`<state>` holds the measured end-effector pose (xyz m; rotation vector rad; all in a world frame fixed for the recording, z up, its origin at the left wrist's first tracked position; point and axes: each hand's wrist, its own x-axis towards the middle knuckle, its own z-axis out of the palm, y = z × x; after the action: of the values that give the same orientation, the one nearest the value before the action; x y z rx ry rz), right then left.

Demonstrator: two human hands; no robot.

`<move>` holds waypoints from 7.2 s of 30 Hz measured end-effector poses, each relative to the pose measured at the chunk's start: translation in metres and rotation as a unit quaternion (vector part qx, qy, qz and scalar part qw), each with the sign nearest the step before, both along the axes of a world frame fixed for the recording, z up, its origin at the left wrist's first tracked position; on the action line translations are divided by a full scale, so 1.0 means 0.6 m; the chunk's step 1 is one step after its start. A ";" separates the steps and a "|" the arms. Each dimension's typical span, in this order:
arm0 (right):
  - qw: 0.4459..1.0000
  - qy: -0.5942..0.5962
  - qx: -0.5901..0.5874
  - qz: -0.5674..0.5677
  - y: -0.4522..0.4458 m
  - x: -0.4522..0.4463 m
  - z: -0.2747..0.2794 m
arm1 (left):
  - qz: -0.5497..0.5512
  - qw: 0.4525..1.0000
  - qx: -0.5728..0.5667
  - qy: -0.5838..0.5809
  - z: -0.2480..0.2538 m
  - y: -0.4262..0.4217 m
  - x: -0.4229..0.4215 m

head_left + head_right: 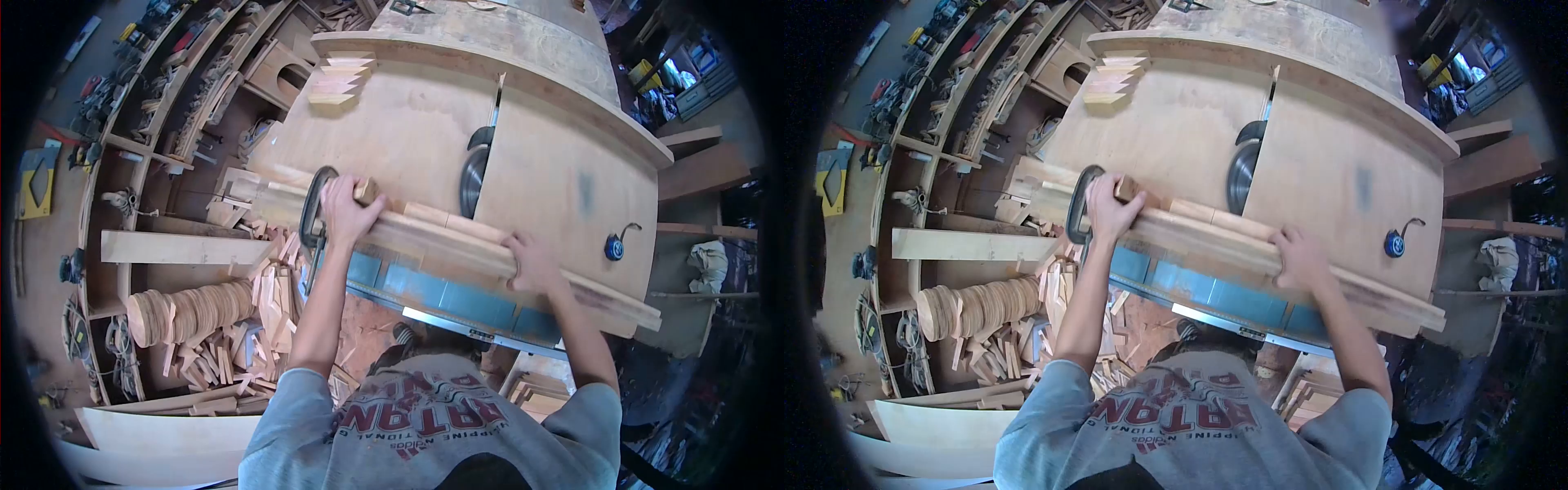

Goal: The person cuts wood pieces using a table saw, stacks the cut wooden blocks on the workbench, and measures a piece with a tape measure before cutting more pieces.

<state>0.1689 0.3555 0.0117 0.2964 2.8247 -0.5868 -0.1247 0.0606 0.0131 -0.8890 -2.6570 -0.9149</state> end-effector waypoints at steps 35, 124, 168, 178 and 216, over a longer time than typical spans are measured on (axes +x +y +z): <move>0.929 -0.007 -0.351 -0.120 0.049 0.061 -0.029 | -0.349 0.702 -0.554 -0.280 0.047 0.233 -0.009; 0.936 -0.029 -0.329 -0.119 -0.001 -0.041 -0.087 | -0.324 0.936 -0.074 -0.117 0.069 -0.016 0.147; 0.922 -0.106 -0.367 -0.063 -0.012 -0.031 -0.019 | -0.433 0.721 -0.540 -0.022 0.038 0.094 0.036; 0.984 0.061 0.124 -0.116 -0.050 0.145 0.019 | -0.427 0.714 -0.552 -0.056 0.036 0.100 0.031; 0.965 0.141 0.117 -0.187 0.049 0.090 -0.018 | -0.427 0.713 -0.555 -0.037 0.038 0.210 -0.046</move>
<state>0.2232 0.3849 0.0011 0.8714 3.1398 -0.3856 -0.1522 0.1865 0.0360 -2.4335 -2.6145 0.8560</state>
